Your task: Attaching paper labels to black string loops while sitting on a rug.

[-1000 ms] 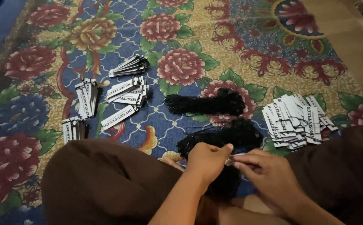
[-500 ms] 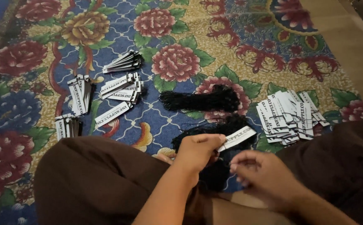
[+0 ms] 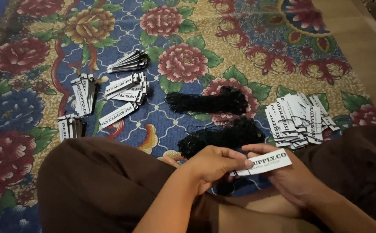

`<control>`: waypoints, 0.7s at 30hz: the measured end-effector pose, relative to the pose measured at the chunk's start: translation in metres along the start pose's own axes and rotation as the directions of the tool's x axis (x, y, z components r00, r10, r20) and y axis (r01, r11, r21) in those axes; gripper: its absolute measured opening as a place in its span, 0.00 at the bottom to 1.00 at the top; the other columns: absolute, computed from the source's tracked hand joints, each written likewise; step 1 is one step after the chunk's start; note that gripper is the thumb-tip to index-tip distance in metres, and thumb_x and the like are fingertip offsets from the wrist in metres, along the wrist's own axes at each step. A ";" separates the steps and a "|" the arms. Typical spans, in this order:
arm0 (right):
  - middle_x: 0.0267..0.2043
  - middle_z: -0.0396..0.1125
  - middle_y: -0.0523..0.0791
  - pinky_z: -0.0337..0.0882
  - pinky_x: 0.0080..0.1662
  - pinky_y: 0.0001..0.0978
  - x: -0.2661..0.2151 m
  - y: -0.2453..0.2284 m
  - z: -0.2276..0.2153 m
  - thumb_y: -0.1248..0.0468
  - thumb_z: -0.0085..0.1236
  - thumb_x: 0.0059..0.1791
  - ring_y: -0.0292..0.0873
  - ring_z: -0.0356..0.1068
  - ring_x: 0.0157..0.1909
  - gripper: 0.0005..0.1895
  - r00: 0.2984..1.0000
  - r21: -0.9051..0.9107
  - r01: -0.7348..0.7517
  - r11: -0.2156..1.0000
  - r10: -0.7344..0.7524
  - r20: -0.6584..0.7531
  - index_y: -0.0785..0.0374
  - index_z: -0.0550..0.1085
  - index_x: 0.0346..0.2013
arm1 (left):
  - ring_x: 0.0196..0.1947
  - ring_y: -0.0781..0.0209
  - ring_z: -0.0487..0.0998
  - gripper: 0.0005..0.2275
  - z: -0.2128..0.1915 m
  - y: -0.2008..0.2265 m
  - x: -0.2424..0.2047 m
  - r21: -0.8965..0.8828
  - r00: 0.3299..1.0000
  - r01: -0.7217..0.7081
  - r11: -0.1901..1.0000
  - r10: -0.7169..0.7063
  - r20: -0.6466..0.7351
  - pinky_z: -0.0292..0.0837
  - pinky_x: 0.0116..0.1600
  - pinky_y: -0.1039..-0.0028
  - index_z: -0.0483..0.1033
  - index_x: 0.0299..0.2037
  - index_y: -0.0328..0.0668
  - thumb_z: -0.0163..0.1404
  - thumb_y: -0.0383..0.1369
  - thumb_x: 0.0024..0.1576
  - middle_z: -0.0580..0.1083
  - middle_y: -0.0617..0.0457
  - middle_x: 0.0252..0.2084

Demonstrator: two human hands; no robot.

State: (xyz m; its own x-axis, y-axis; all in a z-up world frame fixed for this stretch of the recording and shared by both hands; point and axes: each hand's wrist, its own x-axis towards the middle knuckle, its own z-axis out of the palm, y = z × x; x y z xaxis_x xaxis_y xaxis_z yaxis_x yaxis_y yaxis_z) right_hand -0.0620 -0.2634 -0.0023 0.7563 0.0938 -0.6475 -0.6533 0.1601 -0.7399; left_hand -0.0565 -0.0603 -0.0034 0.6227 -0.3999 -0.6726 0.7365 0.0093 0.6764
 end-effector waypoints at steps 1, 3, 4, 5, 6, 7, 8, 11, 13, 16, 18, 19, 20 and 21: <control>0.53 0.70 0.62 0.65 0.56 0.41 -0.005 -0.006 0.007 0.83 0.46 0.48 0.54 0.68 0.53 0.25 1.000 0.001 0.002 1.000 -0.002 0.000 0.80 0.73 0.60 | 0.28 0.69 0.70 0.09 0.000 0.000 0.000 0.001 1.000 -0.001 1.000 0.001 0.000 0.66 0.32 0.83 0.82 0.42 0.33 0.61 0.29 0.53 0.78 0.51 0.34; 0.63 0.68 0.58 0.63 0.62 0.40 -0.014 -0.018 0.022 0.80 0.43 0.49 0.52 0.67 0.64 0.30 0.994 -0.081 -0.108 0.991 0.107 -0.010 0.68 0.72 0.65 | 0.25 0.71 0.68 0.11 -0.001 0.000 -0.001 -0.023 1.000 0.005 1.000 -0.005 0.026 0.64 0.29 0.85 0.81 0.41 0.32 0.62 0.30 0.52 0.76 0.52 0.31; 0.63 0.68 0.58 0.63 0.62 0.40 -0.013 -0.015 0.019 0.80 0.43 0.49 0.52 0.67 0.64 0.30 0.994 -0.081 -0.109 0.991 0.109 -0.009 0.68 0.72 0.65 | 0.25 0.71 0.68 0.11 -0.001 0.002 -0.004 -0.023 1.000 0.006 1.000 -0.006 0.025 0.64 0.29 0.85 0.81 0.41 0.32 0.62 0.30 0.52 0.76 0.52 0.31; 0.63 0.71 0.52 0.63 0.57 0.39 -0.011 -0.013 0.016 0.74 0.45 0.49 0.48 0.68 0.60 0.29 0.993 -0.160 -0.093 0.983 0.103 0.056 0.64 0.73 0.66 | 0.26 0.70 0.71 0.09 -0.001 0.005 -0.007 -0.048 1.000 -0.015 0.999 0.015 0.001 0.66 0.30 0.85 0.82 0.39 0.34 0.62 0.30 0.52 0.78 0.51 0.32; 0.63 0.74 0.47 0.63 0.53 0.38 -0.010 -0.012 0.014 0.69 0.46 0.49 0.44 0.68 0.56 0.30 0.987 -0.238 -0.071 0.969 0.102 0.120 0.60 0.74 0.67 | 0.28 0.69 0.73 0.07 0.000 0.008 -0.009 -0.072 0.999 -0.037 0.997 0.035 -0.022 0.67 0.31 0.85 0.84 0.38 0.35 0.61 0.30 0.53 0.80 0.50 0.33; 0.63 0.74 0.47 0.63 0.53 0.38 0.003 0.003 -0.001 0.69 0.46 0.49 0.44 0.68 0.56 0.30 0.987 -0.239 -0.070 0.968 0.101 0.122 0.60 0.74 0.67 | 0.28 0.69 0.73 0.07 0.000 0.011 -0.013 -0.072 0.999 -0.039 0.997 0.037 -0.024 0.67 0.31 0.85 0.84 0.38 0.35 0.61 0.30 0.53 0.80 0.50 0.33; 0.61 0.72 0.53 0.64 0.51 0.45 0.017 0.017 -0.017 0.72 0.45 0.51 0.51 0.67 0.55 0.26 0.991 -0.109 -0.079 0.991 0.091 0.103 0.66 0.73 0.64 | 0.31 0.68 0.73 0.10 0.001 0.015 -0.016 -0.077 0.998 -0.037 0.996 0.032 -0.057 0.67 0.34 0.84 0.84 0.41 0.34 0.62 0.31 0.52 0.80 0.49 0.34; 0.49 0.71 0.60 0.63 0.41 0.46 0.019 0.025 -0.018 0.72 0.48 0.52 0.55 0.67 0.45 0.18 0.996 -0.021 -0.056 0.998 0.057 0.068 0.76 0.75 0.55 | 0.33 0.66 0.74 0.12 0.002 0.018 -0.017 -0.128 0.992 -0.034 0.991 0.018 -0.128 0.67 0.39 0.81 0.85 0.44 0.34 0.61 0.31 0.53 0.80 0.49 0.36; 0.38 0.72 0.61 0.61 0.32 0.39 0.017 0.024 -0.016 0.68 0.53 0.52 0.53 0.67 0.35 0.16 0.998 -0.070 -0.026 0.997 0.030 0.059 0.79 0.78 0.49 | 0.33 0.65 0.75 0.11 0.001 0.018 -0.015 -0.174 0.985 -0.039 0.984 0.009 -0.170 0.67 0.41 0.80 0.85 0.46 0.35 0.59 0.30 0.55 0.81 0.49 0.36; 0.25 0.65 0.53 0.56 0.26 0.35 0.017 0.025 -0.021 0.63 0.50 0.57 0.44 0.59 0.24 0.13 0.980 -0.117 -0.053 0.992 0.074 0.187 0.73 0.74 0.38 | 0.29 0.67 0.69 0.12 0.000 0.015 -0.011 -0.226 0.970 -0.052 0.973 -0.004 -0.242 0.67 0.37 0.83 0.86 0.46 0.35 0.62 0.28 0.52 0.79 0.51 0.35; 0.21 0.59 0.48 0.50 0.19 0.33 0.003 0.012 -0.007 0.59 0.51 0.56 0.40 0.50 0.16 0.16 0.982 -0.169 -0.108 0.980 0.131 0.136 0.72 0.77 0.40 | 0.26 0.67 0.68 0.12 -0.001 0.012 -0.008 -0.243 0.949 -0.171 0.955 0.094 -0.300 0.63 0.33 0.83 0.85 0.46 0.30 0.60 0.27 0.53 0.78 0.50 0.33; 0.21 0.59 0.48 0.50 0.19 0.33 0.000 0.013 -0.003 0.59 0.51 0.56 0.40 0.50 0.16 0.16 0.982 -0.169 -0.105 0.980 0.129 0.138 0.72 0.77 0.40 | 0.26 0.67 0.68 0.12 -0.001 0.015 -0.010 -0.241 0.949 -0.174 0.955 0.097 -0.302 0.63 0.33 0.83 0.85 0.46 0.30 0.60 0.27 0.53 0.78 0.50 0.33; 0.21 0.59 0.48 0.49 0.21 0.32 -0.002 0.013 0.000 0.60 0.52 0.56 0.40 0.51 0.18 0.15 0.970 -0.191 -0.080 0.978 0.120 0.212 0.73 0.77 0.39 | 0.25 0.67 0.67 0.11 0.000 0.018 -0.013 -0.215 0.915 -0.206 0.955 0.109 -0.389 0.62 0.32 0.82 0.86 0.45 0.31 0.60 0.27 0.53 0.76 0.51 0.30; 0.22 0.59 0.48 0.49 0.23 0.32 -0.005 0.014 0.003 0.61 0.53 0.56 0.39 0.51 0.19 0.14 0.952 -0.213 -0.055 0.976 0.116 0.285 0.73 0.77 0.38 | 0.25 0.67 0.67 0.10 0.001 0.020 -0.016 -0.188 0.873 -0.234 0.954 0.121 -0.472 0.61 0.31 0.82 0.86 0.44 0.33 0.60 0.26 0.53 0.75 0.52 0.28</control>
State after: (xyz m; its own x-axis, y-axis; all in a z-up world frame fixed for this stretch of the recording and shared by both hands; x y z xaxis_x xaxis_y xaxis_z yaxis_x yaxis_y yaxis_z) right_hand -0.0748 -0.2584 -0.0087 0.6538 0.3879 -0.6497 -0.6862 -0.0579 -0.7251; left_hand -0.0516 -0.0544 0.0212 0.7575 0.0847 -0.6473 0.6068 0.2746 0.7459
